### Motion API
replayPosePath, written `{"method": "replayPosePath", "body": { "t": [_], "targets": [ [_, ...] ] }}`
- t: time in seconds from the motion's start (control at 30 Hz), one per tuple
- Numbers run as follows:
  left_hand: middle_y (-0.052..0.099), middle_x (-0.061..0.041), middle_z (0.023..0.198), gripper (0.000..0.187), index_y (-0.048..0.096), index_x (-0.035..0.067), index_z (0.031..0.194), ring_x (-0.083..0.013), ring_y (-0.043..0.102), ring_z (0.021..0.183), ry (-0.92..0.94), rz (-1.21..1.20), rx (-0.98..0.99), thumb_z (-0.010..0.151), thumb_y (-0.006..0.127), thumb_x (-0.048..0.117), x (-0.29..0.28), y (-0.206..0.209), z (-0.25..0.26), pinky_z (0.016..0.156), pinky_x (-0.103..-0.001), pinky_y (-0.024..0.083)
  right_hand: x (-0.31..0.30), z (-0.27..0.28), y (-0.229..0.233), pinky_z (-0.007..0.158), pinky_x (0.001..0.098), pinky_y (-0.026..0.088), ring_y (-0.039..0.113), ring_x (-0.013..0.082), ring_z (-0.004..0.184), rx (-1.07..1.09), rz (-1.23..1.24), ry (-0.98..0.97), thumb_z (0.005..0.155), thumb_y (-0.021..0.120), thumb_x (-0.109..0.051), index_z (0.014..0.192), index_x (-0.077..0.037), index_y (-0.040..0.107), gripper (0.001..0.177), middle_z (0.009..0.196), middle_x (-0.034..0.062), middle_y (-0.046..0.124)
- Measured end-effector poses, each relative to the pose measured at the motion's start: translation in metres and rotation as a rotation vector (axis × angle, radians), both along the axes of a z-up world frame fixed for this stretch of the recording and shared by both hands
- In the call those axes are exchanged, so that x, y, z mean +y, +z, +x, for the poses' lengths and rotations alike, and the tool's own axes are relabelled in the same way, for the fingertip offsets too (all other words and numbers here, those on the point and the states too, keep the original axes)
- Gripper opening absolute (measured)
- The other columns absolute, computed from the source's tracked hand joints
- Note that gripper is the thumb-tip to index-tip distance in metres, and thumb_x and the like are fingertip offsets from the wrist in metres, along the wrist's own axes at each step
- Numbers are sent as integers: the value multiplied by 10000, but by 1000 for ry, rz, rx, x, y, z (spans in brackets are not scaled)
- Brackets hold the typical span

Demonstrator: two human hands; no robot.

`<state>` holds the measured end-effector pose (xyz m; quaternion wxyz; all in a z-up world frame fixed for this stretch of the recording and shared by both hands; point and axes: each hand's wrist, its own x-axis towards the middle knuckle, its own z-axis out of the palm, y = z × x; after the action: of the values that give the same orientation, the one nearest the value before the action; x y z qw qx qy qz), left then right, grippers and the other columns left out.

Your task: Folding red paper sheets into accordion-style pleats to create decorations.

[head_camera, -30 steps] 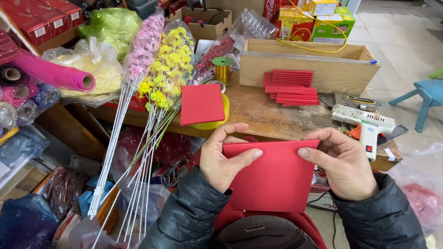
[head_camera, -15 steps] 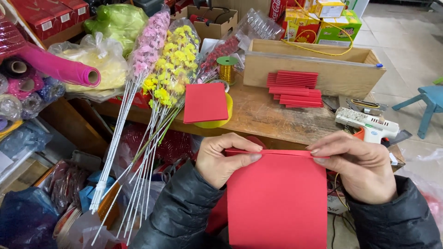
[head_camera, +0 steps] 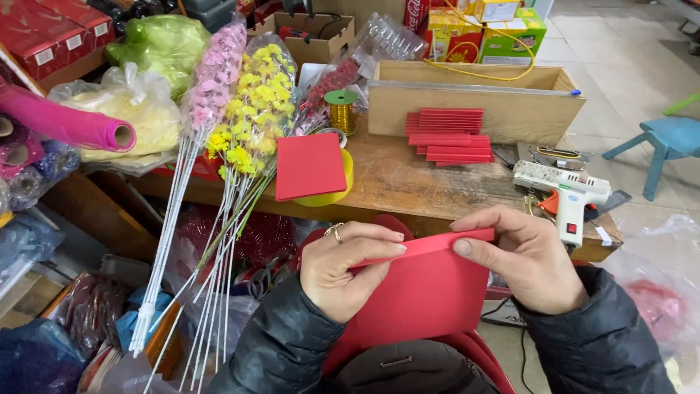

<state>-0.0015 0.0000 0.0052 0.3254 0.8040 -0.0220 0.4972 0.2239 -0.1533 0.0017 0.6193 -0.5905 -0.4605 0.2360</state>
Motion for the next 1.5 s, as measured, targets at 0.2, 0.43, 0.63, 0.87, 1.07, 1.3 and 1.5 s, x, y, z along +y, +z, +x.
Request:
{"method": "replayPosePath", "body": {
  "t": [0.2,0.43,0.63,0.87,1.07,1.3,1.5],
  "targets": [
    [828,-88,1119,488,722,111,1256,-133,779,1020,-145,-398,240,808,872,233,-2,9,0,972,-307,642,-4,-9,0,790,265,572,701,147,885,-160,77,-92,805,845,-36,998,-28,797,200,971,80,785],
    [853,-72,1015,225,832,96,1046,-103,770,890,-103,-582,209,834,854,169,5,-4,2,808,-254,647,-5,-14,-7,661,266,597,696,152,758,70,99,-109,773,852,38,982,7,756,232,913,108,770],
    [844,-95,1063,217,809,82,1050,-138,780,930,-133,-651,119,847,842,151,2,-2,3,825,-284,652,-3,-9,-14,647,293,589,696,178,753,193,145,-93,774,842,19,985,11,753,229,930,116,768],
    [826,-71,1094,197,772,113,1072,-161,789,995,-71,-486,77,885,815,156,-6,6,0,903,-294,647,-2,-10,-17,652,273,576,674,156,715,209,196,-106,782,829,35,981,-1,741,221,881,115,763],
    [809,-67,1063,145,751,104,1064,-159,778,975,-81,-380,27,923,782,116,-10,11,-3,914,-283,625,-3,-12,-18,690,269,567,675,167,747,223,221,-103,781,807,86,979,5,732,226,894,117,755],
    [824,-52,1002,134,758,105,1028,-142,790,913,-22,-387,48,911,790,162,-11,16,-6,843,-278,645,-4,-12,-14,660,263,576,687,153,706,207,211,-57,811,815,33,1006,24,763,202,859,126,783],
    [836,-50,999,136,776,97,1015,-124,787,907,30,-429,59,887,802,136,-13,16,-7,847,-260,638,-2,-17,-12,621,269,579,696,157,671,216,186,-85,798,834,9,979,25,770,193,831,127,795]
  ]
}}
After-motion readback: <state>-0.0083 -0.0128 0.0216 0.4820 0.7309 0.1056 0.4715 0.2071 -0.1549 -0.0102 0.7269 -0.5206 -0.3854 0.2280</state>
